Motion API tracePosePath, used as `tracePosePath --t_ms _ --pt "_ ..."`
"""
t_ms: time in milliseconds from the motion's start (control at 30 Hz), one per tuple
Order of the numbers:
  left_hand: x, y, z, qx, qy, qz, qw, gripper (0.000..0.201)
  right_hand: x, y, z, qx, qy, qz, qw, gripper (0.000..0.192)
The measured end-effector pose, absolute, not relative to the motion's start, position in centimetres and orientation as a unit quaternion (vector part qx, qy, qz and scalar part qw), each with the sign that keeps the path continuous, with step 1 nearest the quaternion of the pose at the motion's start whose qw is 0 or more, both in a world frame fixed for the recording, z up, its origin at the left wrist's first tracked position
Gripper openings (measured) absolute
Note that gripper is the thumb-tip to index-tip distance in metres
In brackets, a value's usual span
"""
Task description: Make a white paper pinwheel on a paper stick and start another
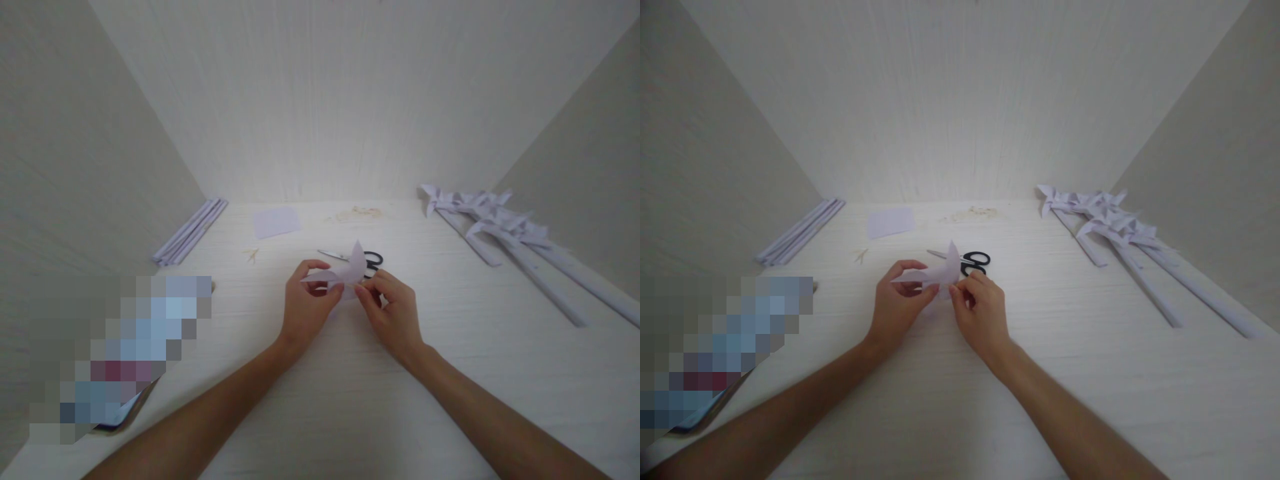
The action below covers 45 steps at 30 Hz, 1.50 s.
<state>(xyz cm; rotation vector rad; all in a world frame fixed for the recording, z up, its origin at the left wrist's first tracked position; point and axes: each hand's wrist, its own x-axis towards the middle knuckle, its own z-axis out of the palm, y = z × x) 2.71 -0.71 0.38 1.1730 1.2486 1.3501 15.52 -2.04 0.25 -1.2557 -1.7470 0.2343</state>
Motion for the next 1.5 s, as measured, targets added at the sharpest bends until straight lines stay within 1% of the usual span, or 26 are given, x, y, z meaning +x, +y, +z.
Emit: tracePosePath --t_ms 267,433,667,800,1067,1167,1333,1500 --pt "2.76 -0.80 0.09 0.509 0.513 0.537 0.434 0.029 15.42 -2.34 0.03 -0.487 -0.738 0.071 0.461 0.018" --pt "2.73 -0.92 0.16 0.509 0.514 0.538 0.433 0.028 15.49 -2.27 0.00 -0.486 -0.739 0.079 0.460 0.019" --pt "2.72 -1.01 0.22 0.523 0.521 0.523 0.427 0.029 15.56 -2.18 -0.11 -0.520 -0.744 0.071 0.413 0.024" --pt "2.73 -0.94 0.28 0.524 0.527 0.516 0.427 0.029 15.42 -2.21 -0.05 -0.506 -0.748 0.065 0.425 0.023" --pt "2.77 -0.96 0.33 0.518 0.524 0.525 0.426 0.029 15.43 -2.27 -0.40 -0.494 -0.745 0.088 0.440 0.022" --pt "2.78 -0.93 0.34 0.517 0.525 0.524 0.427 0.028 15.46 -2.23 -0.39 -0.511 -0.738 0.084 0.433 0.022" --pt "2.71 -0.93 0.35 0.517 0.531 0.524 0.420 0.028 15.49 -2.08 -0.38 -0.531 -0.744 0.088 0.397 0.024" --pt "2.66 -1.00 0.41 0.523 0.536 0.516 0.416 0.028 15.49 -2.09 -0.34 -0.520 -0.747 0.091 0.405 0.022"
